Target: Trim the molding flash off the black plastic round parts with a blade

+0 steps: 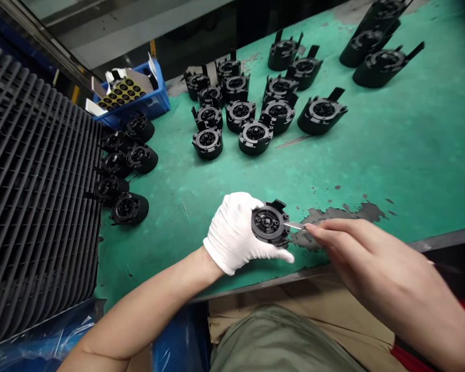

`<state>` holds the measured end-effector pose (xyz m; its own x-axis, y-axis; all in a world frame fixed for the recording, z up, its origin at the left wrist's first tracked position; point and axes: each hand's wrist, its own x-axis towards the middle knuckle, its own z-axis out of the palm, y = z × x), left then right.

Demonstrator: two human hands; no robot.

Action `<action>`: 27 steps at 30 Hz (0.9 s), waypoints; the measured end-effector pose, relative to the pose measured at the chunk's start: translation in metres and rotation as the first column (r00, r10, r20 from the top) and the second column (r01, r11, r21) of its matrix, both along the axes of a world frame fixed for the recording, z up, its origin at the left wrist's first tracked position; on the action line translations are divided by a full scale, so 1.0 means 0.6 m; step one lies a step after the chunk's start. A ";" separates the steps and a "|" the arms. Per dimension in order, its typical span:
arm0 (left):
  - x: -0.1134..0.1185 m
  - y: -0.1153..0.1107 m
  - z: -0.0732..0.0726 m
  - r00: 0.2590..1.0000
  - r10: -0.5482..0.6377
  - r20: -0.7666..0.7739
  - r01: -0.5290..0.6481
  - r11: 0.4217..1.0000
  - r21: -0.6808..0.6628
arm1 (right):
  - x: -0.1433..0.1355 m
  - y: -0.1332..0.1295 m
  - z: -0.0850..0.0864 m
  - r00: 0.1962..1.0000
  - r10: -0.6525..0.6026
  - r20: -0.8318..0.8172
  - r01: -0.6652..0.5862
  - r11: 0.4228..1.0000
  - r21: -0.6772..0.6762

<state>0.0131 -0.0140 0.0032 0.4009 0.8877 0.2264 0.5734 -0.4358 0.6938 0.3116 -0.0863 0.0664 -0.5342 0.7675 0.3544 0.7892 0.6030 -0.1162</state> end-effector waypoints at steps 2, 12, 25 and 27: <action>-0.004 -0.002 0.005 0.998 -0.031 -0.047 0.030 0.999 -0.039 | -0.007 0.006 -0.017 1.000 0.027 -0.013 -0.027 0.999 0.021; -0.025 0.022 0.002 0.910 -0.415 0.015 0.414 0.910 0.016 | -0.005 -0.004 0.000 0.999 0.025 0.024 -0.025 0.999 0.023; -0.008 0.007 -0.005 0.929 -0.347 -0.125 0.343 0.938 -0.060 | 0.001 -0.032 0.008 0.996 0.046 0.071 -0.048 0.998 0.029; -0.007 0.007 -0.001 0.928 -0.347 -0.134 0.342 0.938 -0.062 | 0.001 -0.035 0.008 0.995 0.046 0.090 -0.051 0.997 0.051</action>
<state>0.0090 -0.0100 0.0027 0.7086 0.6962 0.1150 0.4853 -0.5992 0.6368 0.3120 -0.1072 0.0711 -0.6015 0.7213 0.3435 0.7647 0.6442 -0.0138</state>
